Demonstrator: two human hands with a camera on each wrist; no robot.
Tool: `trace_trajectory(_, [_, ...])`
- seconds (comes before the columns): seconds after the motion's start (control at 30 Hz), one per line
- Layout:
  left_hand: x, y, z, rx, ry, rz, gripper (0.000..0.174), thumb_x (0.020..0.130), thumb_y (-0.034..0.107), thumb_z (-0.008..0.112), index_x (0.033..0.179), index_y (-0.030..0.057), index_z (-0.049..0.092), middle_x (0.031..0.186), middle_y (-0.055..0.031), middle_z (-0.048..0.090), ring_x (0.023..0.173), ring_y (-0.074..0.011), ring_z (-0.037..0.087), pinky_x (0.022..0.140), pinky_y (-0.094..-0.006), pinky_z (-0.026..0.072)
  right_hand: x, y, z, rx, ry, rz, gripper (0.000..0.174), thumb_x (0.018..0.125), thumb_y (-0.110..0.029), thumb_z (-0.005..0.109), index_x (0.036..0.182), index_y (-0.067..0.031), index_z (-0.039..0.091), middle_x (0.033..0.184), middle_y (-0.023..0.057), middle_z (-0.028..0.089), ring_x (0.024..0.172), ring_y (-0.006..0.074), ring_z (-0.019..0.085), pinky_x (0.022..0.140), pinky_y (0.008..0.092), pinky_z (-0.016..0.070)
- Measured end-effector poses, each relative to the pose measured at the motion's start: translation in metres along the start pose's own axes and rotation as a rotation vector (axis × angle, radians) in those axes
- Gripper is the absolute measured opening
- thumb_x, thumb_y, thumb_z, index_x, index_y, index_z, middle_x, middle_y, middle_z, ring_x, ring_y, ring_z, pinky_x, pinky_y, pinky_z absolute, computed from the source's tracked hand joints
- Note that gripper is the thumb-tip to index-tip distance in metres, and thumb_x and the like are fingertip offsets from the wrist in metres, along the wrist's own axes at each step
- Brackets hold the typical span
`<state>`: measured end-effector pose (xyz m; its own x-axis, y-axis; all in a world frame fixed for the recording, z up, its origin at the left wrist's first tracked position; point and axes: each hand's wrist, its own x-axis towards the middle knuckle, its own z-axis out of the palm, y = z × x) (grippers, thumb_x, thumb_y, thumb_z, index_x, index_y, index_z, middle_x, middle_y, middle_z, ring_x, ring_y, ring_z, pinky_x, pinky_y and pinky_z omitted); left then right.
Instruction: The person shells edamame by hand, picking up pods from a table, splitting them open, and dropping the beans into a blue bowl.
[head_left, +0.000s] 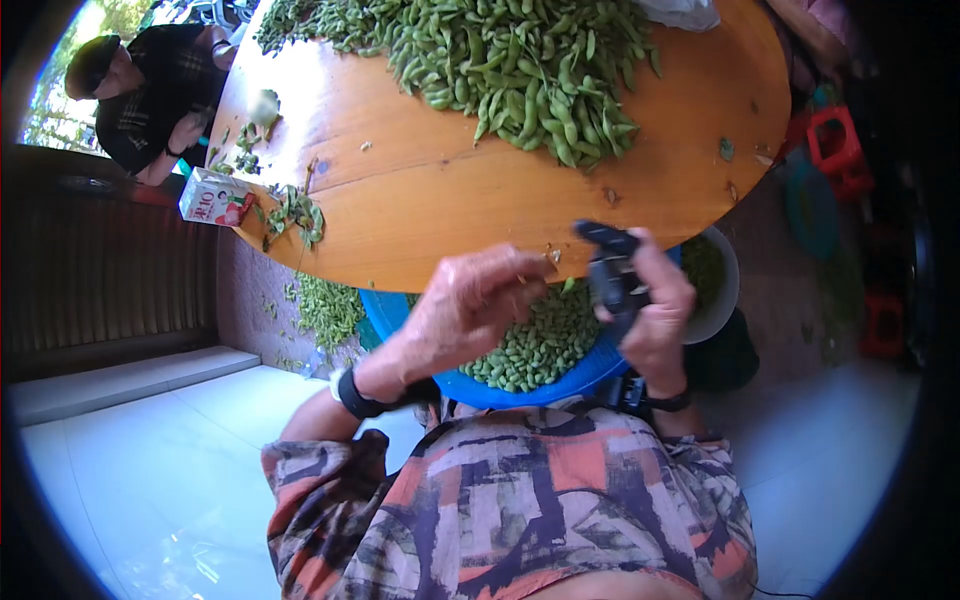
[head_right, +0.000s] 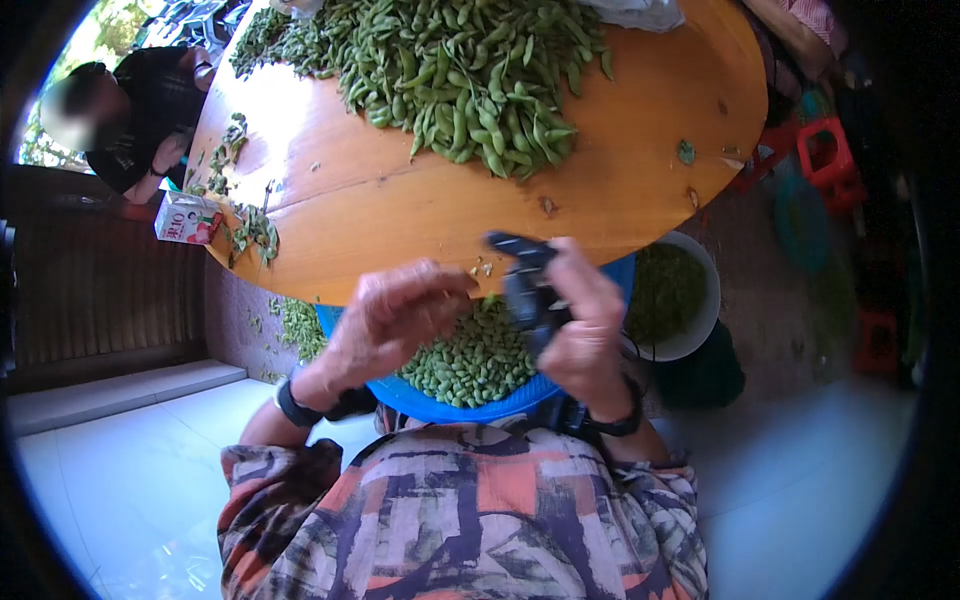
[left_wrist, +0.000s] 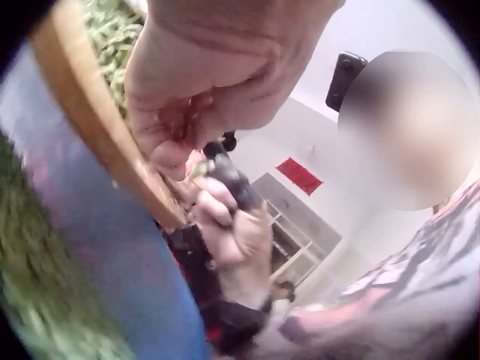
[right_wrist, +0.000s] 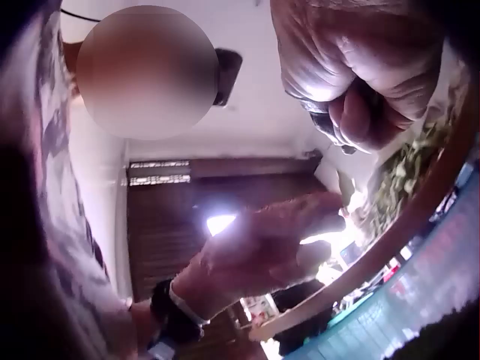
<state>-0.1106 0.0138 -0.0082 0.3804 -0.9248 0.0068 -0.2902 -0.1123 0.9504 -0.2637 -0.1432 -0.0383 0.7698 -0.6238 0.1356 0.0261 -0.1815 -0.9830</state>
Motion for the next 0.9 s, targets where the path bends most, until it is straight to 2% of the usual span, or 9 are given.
trace_trajectory(0.07, [0.026, -0.009, -0.031, 0.355, 0.085, 0.112, 0.033, 0.084, -0.01, 0.043, 0.109, -0.0018, 0.064, 0.083, -0.0056, 0.066, 0.067, -0.0087, 0.06, 0.061, -0.0257, 0.052, 0.002, -0.009, -0.022, 0.373, 0.179, 0.128, 0.031, 0.1, -0.023, 0.045, 0.103, 0.0021, 0.064, 0.084, 0.0016, 0.06, 0.061, 0.0045, 0.055, 0.052, 0.0179, 0.0463])
trace_trajectory(0.17, [0.069, -0.034, -0.07, 0.502, 0.311, 0.044, 0.017, 0.088, 0.001, 0.057, 0.102, -0.0013, 0.068, 0.075, -0.0086, 0.069, 0.064, -0.0087, 0.062, 0.058, -0.0248, 0.0522, -0.003, 0.001, -0.067, 0.038, 0.313, -0.074, 0.032, 0.1, -0.023, 0.048, 0.112, 0.0026, 0.062, 0.074, -0.0015, 0.053, 0.056, 0.0029, 0.047, 0.049, 0.0173, 0.0362])
trace_trajectory(0.2, [0.081, -0.039, -0.079, 0.509, 0.342, 0.009, 0.014, 0.083, 0.002, 0.058, 0.093, 0.0004, 0.067, 0.075, -0.0159, 0.068, 0.065, -0.027, 0.068, 0.064, -0.0343, 0.054, -0.011, 0.018, -0.088, 0.03, 0.353, -0.054, 0.03, 0.099, -0.023, 0.05, 0.111, 0.0024, 0.063, 0.072, -0.0017, 0.053, 0.056, 0.0028, 0.047, 0.05, 0.0172, 0.0363])
trace_trajectory(0.27, [0.096, -0.038, -0.082, 0.573, 0.315, -0.066, 0.014, 0.08, 0.011, 0.068, 0.09, 0.0008, 0.067, 0.077, -0.0161, 0.068, 0.071, -0.0289, 0.067, 0.067, -0.0366, 0.0528, -0.023, 0.031, -0.112, 0.011, 0.404, -0.021, 0.029, 0.098, -0.023, 0.052, 0.109, 0.0021, 0.063, 0.07, -0.0019, 0.053, 0.057, 0.0027, 0.047, 0.05, 0.0172, 0.0365])
trace_trajectory(0.43, [0.111, -0.043, -0.076, 0.701, 0.262, -0.011, 0.019, 0.077, 0.016, 0.074, 0.085, 0.0003, 0.066, 0.078, -0.0152, 0.066, 0.071, -0.0297, 0.065, 0.067, -0.0374, 0.0514, -0.03, 0.024, -0.116, -0.191, 0.431, 0.103, 0.025, 0.097, -0.019, 0.052, 0.107, 0.0, 0.064, 0.074, 0.0012, 0.058, 0.059, 0.0052, 0.052, 0.05, 0.0187, 0.0396])
trace_trajectory(0.53, [0.113, -0.059, -0.086, 0.699, 0.292, 0.058, 0.014, 0.077, 0.012, 0.072, 0.079, 0.0003, 0.064, 0.077, -0.0118, 0.063, 0.065, -0.0269, 0.062, 0.064, -0.0364, 0.0499, -0.009, -0.002, -0.074, -0.647, 0.182, -0.263, 0.02, 0.084, -0.004, 0.057, 0.102, 0.004, 0.063, 0.082, 0.0119, 0.058, 0.073, 0.0201, 0.059, 0.068, 0.0303, 0.047])
trace_trajectory(0.67, [0.091, -0.041, -0.089, 0.524, 0.239, -0.193, 0.01, 0.09, 0.009, 0.06, 0.088, 0.0006, 0.063, 0.075, -0.0047, 0.066, 0.062, -0.0109, 0.061, 0.057, -0.0262, 0.0482, -0.004, -0.012, -0.056, -0.489, 0.126, -0.233, 0.023, 0.074, 0.003, 0.065, 0.097, 0.0014, 0.066, 0.079, 0.0132, 0.057, 0.07, 0.0271, 0.059, 0.065, 0.0324, 0.047])
trace_trajectory(0.77, [0.064, -0.025, -0.087, 0.692, 0.286, -0.258, 0.015, 0.093, 0.015, 0.059, 0.092, -0.0002, 0.06, 0.069, -0.0019, 0.064, 0.058, -0.0076, 0.058, 0.055, -0.0242, 0.0468, -0.009, -0.008, -0.068, -0.444, 0.098, -0.185, 0.022, 0.073, 0.006, 0.063, 0.095, 0.0018, 0.066, 0.077, 0.0146, 0.058, 0.07, 0.0284, 0.061, 0.065, 0.033, 0.0476])
trace_trajectory(0.9, [0.029, -0.018, -0.079, 0.298, 0.282, -0.322, 0.006, 0.092, 0.006, 0.059, 0.09, 0.0008, 0.058, 0.076, -0.0043, 0.064, 0.062, -0.007, 0.056, 0.055, -0.0212, 0.0454, -0.019, -0.004, -0.082, -0.548, -0.053, -0.099, 0.028, 0.072, 0.007, 0.061, 0.099, 0.0037, 0.066, 0.077, 0.0156, 0.058, 0.069, 0.0289, 0.06, 0.065, 0.0319, 0.047])
